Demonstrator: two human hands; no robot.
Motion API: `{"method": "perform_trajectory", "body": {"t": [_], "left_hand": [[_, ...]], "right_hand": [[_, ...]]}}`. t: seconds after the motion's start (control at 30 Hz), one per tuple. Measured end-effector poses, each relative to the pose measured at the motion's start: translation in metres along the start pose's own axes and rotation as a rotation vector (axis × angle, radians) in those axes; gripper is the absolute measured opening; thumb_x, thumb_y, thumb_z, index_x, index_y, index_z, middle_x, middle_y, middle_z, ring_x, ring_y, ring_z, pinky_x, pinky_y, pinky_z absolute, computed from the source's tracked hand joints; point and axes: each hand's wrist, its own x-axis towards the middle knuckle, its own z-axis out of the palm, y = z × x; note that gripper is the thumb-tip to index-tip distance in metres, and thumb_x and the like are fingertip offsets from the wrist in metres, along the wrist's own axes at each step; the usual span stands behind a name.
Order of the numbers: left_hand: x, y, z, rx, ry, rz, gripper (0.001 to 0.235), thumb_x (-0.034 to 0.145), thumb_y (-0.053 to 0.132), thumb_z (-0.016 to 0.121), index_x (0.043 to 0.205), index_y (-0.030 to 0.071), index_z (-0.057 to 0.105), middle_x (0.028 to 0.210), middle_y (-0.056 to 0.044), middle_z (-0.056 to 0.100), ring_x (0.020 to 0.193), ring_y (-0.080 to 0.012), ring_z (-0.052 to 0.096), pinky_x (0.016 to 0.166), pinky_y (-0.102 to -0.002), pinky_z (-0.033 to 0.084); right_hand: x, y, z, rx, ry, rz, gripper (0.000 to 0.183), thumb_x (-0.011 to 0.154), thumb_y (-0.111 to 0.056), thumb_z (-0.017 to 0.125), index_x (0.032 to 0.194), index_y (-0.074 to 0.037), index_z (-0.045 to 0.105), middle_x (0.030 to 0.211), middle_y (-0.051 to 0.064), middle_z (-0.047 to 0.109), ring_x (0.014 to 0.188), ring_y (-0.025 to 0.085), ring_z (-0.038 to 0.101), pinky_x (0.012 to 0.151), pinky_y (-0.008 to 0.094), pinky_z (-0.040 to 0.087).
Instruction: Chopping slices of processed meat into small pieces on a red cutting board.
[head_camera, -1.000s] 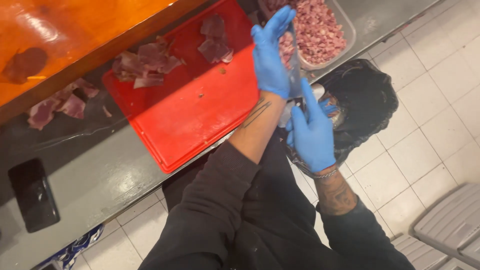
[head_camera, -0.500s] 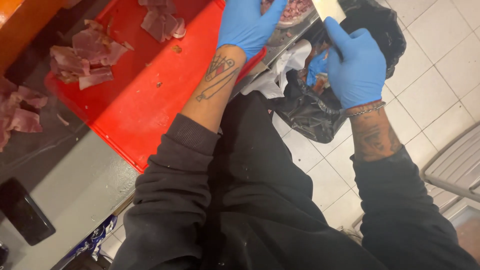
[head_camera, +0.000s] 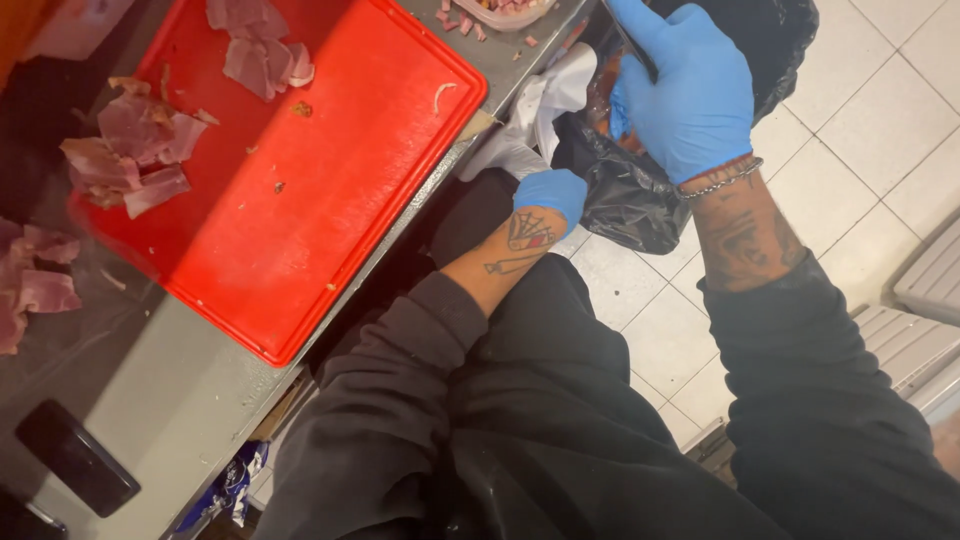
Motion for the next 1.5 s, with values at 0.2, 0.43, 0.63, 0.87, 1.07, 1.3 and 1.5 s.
{"method": "perform_trajectory", "body": {"t": [0.2, 0.43, 0.63, 0.87, 1.07, 1.3, 1.5], "left_hand": [[0.1, -0.034, 0.133, 0.174, 0.101, -0.258, 0.011, 0.085, 0.013, 0.071, 0.089, 0.013, 0.081, 0.083, -0.005, 0.075, 0.074, -0.0219, 0.067, 0.062, -0.042, 0.052], [0.115, -0.037, 0.14, 0.177, 0.039, -0.43, 0.007, 0.085, 0.019, 0.073, 0.088, 0.018, 0.079, 0.076, 0.003, 0.072, 0.071, -0.016, 0.063, 0.06, -0.042, 0.048], [0.143, -0.057, 0.169, 0.086, 0.11, -0.595, 0.008, 0.088, 0.018, 0.07, 0.083, 0.015, 0.076, 0.073, 0.0, 0.07, 0.066, -0.0135, 0.063, 0.055, -0.037, 0.05], [0.189, -0.071, 0.23, 0.167, -0.004, -0.421, 0.012, 0.087, 0.018, 0.074, 0.095, 0.012, 0.08, 0.085, -0.002, 0.074, 0.078, -0.0163, 0.066, 0.064, -0.04, 0.055], [0.198, -0.081, 0.199, 0.11, 0.083, -0.483, 0.014, 0.088, 0.02, 0.069, 0.094, 0.017, 0.08, 0.085, 0.003, 0.074, 0.075, -0.018, 0.067, 0.059, -0.042, 0.05], [0.209, -0.079, 0.193, 0.157, 0.154, -0.581, 0.004, 0.081, 0.019, 0.074, 0.083, 0.016, 0.075, 0.074, 0.001, 0.066, 0.066, -0.0142, 0.058, 0.048, -0.037, 0.04], [0.125, -0.038, 0.116, 0.181, 0.139, -0.437, 0.015, 0.085, 0.017, 0.069, 0.094, 0.014, 0.08, 0.087, -0.004, 0.073, 0.076, -0.0216, 0.063, 0.055, -0.045, 0.043]], "right_hand": [[-0.006, 0.008, 0.009, -0.019, 0.006, 0.023, 0.049, 0.099, -0.01, 0.072, 0.147, -0.018, 0.068, 0.092, 0.009, 0.055, 0.069, 0.024, 0.056, 0.061, 0.036, 0.049], [-0.004, 0.005, 0.005, 0.05, -0.002, 0.049, 0.048, 0.098, -0.009, 0.074, 0.146, -0.015, 0.071, 0.091, 0.008, 0.057, 0.068, 0.023, 0.056, 0.062, 0.035, 0.049], [-0.003, 0.001, 0.002, 0.077, -0.021, 0.068, 0.046, 0.099, -0.009, 0.072, 0.145, -0.014, 0.072, 0.089, 0.009, 0.055, 0.065, 0.022, 0.055, 0.059, 0.035, 0.048], [-0.005, -0.001, -0.005, 0.116, -0.038, 0.077, 0.046, 0.098, -0.008, 0.072, 0.144, -0.014, 0.072, 0.089, 0.01, 0.057, 0.064, 0.023, 0.055, 0.057, 0.035, 0.047], [0.006, -0.015, -0.005, 0.086, -0.171, 0.174, 0.054, 0.093, -0.017, 0.071, 0.147, -0.017, 0.072, 0.09, 0.014, 0.064, 0.07, 0.03, 0.061, 0.065, 0.039, 0.051], [0.004, -0.017, -0.01, 0.023, -0.188, 0.214, 0.055, 0.094, -0.016, 0.07, 0.148, -0.023, 0.069, 0.092, 0.013, 0.065, 0.069, 0.03, 0.063, 0.063, 0.04, 0.053], [0.006, -0.019, -0.016, 0.074, -0.2, 0.248, 0.055, 0.093, -0.014, 0.071, 0.147, -0.022, 0.069, 0.086, 0.012, 0.064, 0.065, 0.027, 0.06, 0.062, 0.038, 0.051]]}}
